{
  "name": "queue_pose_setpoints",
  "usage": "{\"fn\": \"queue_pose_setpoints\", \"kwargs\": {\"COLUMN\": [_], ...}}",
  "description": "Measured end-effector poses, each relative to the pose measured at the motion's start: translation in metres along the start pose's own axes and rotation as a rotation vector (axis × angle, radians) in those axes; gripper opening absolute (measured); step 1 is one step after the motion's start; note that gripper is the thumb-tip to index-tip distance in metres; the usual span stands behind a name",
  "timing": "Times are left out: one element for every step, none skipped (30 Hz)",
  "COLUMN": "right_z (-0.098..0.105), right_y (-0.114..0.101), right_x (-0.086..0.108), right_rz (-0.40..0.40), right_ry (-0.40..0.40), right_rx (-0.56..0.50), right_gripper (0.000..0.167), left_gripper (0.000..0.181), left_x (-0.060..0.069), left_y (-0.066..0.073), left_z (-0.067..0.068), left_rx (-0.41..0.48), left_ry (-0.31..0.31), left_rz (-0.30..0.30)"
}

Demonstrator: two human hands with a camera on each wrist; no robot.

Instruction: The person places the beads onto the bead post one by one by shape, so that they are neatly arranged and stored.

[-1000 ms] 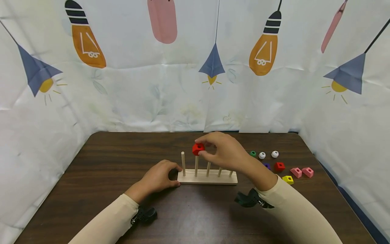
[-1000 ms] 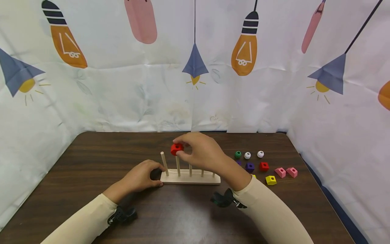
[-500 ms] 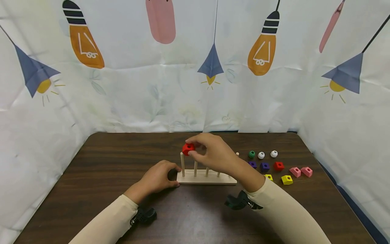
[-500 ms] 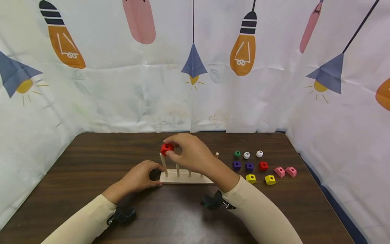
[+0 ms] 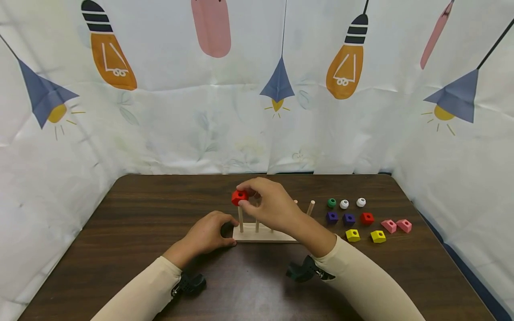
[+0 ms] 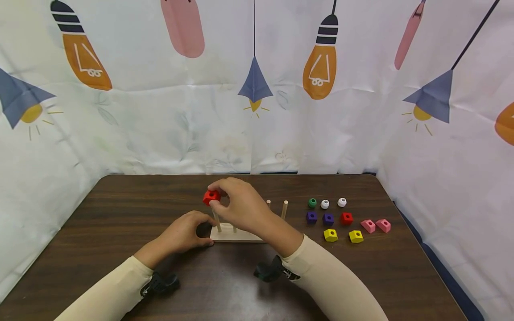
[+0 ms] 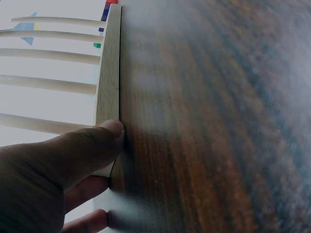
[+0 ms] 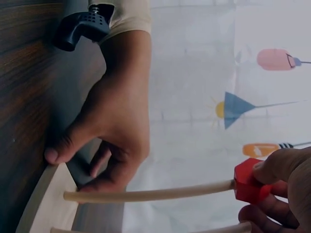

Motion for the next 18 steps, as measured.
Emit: {"fn": "queue_pose_setpoints", "kwargs": {"right_z": [-0.001,-0.003,-0.004,-0.005,-0.007,-0.008,-0.01,-0.011,-0.013,-0.014,-0.016,-0.017,-0.018,-0.019,-0.02,-0.021,-0.022,-0.023], "right_y": [0.001,0.001,0.002,0.002,0.003,0.003,0.004,0.004,0.004,0.005,0.004,0.005,0.005,0.005,0.005,0.005,0.005,0.006], "right_x": [0.0,0.0,0.0,0.0,0.0,0.0,0.0,0.0,0.0,0.0,0.001,0.001,0.001,0.001,0.002,0.003,0.003,0.004], "right_rz": [-0.006,-0.013,-0.02,-0.028,-0.037,-0.048,-0.058,-0.069,-0.08,-0.092,-0.103,-0.113,-0.124,-0.134,-0.141,-0.147,-0.151,-0.157], "right_ry": [-0.002,-0.005,-0.01,-0.014,-0.02,-0.027,-0.033,-0.037,-0.041,-0.044,-0.043,-0.04,-0.036,-0.027,-0.017,-0.003,0.012,0.027], "right_rx": [-0.007,-0.014,-0.023,-0.025,-0.019,-0.013,-0.006,0.002,0.009,0.02,0.03,0.037,0.046,0.052,0.054,0.057,0.056,0.052], "right_gripper": [0.03,0.03,0.03,0.03,0.03,0.03,0.031,0.03,0.031,0.031,0.031,0.03,0.03,0.03,0.03,0.031,0.032,0.033], "left_gripper": [0.041,0.041,0.041,0.041,0.041,0.041,0.041,0.041,0.041,0.041,0.041,0.041,0.041,0.041,0.04,0.04,0.04,0.04], "left_x": [0.0,0.0,0.0,0.0,0.0,-0.001,-0.001,-0.001,-0.001,-0.001,-0.001,-0.001,-0.001,-0.001,-0.001,-0.001,0.0,0.0], "left_y": [0.0,0.0,0.0,0.0,0.0,-0.001,-0.001,-0.001,-0.001,-0.001,-0.001,-0.001,-0.001,-0.001,-0.001,-0.001,-0.001,-0.001], "left_z": [0.0,0.0,0.0,0.0,0.0,0.0,0.0,0.0,-0.001,0.0,-0.001,0.0,0.0,0.0,0.0,0.0,0.0,0.0], "left_rx": [-0.001,-0.001,0.0,0.002,0.003,0.005,0.005,0.006,0.006,0.008,0.009,0.01,0.01,0.011,0.012,0.013,0.013,0.012], "left_ry": [-0.001,-0.001,-0.002,-0.004,-0.004,-0.006,-0.006,-0.005,-0.005,-0.005,-0.004,-0.004,-0.003,-0.003,-0.003,-0.003,-0.002,-0.002], "left_rz": [-0.001,-0.002,-0.002,-0.001,0.0,0.001,0.001,0.001,0.001,0.002,0.001,0.0,-0.001,-0.001,-0.002,-0.002,-0.001,0.0]}}
Point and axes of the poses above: each hand's wrist, its own x-axis away from the middle knuckle, its own z-axis out of the back of the hand, y = z × x, the point moved 10 cm from there along -x, towards the middle knuckle, and after that the axes turned 9 degrees about -y, right-handed, at the moved point
